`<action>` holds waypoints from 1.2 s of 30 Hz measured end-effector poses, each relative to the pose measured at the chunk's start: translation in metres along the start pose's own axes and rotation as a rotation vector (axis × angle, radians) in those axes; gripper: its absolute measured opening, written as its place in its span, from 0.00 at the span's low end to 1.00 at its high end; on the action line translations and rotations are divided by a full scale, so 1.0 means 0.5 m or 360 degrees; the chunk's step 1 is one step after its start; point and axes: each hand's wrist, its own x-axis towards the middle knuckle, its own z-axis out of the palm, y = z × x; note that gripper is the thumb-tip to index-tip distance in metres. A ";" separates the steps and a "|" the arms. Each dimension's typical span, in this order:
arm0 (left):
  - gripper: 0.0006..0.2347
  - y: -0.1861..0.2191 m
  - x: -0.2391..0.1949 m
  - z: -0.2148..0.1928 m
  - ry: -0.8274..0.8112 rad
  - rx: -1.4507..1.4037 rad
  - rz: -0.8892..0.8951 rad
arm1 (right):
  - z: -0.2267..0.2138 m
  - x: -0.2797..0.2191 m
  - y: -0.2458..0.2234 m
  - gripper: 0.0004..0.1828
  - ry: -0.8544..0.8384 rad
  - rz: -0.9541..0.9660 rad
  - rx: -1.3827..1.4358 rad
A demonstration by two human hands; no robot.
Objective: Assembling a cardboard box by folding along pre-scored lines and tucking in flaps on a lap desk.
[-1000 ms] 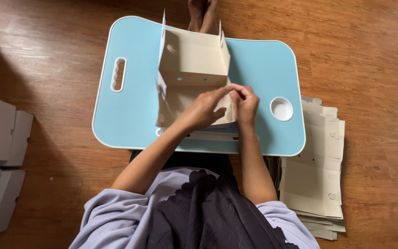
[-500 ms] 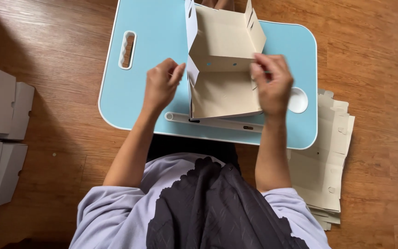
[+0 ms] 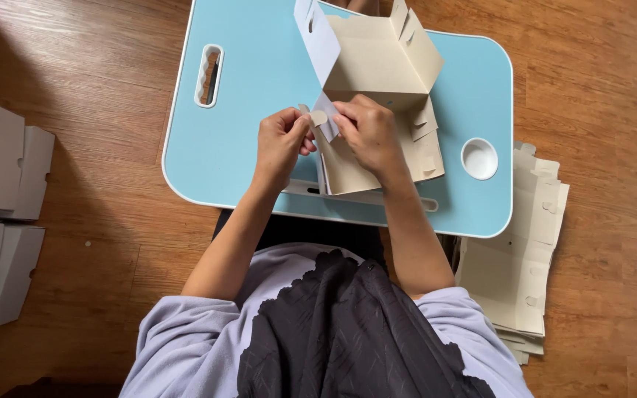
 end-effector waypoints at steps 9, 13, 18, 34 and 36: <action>0.09 0.035 -0.045 0.041 -0.0132 -0.0101 0.0087 | -0.057 -0.061 -0.060 0.15 0.0056 0.0321 0.0689; 0.08 0.028 -0.044 0.041 -0.0163 -0.0089 0.0112 | -0.057 -0.068 -0.059 0.15 0.0066 0.0335 0.0737; 0.08 0.023 -0.045 0.037 -0.0211 -0.0016 0.0157 | -0.062 -0.071 -0.056 0.15 0.0015 0.0378 0.0892; 0.09 0.034 -0.044 0.021 -0.0332 0.0260 0.0180 | -0.060 -0.070 -0.058 0.15 -0.0073 0.0570 0.1100; 0.09 0.043 -0.049 0.022 -0.0372 0.0338 0.0199 | -0.064 -0.070 -0.061 0.11 -0.0109 0.0589 0.1132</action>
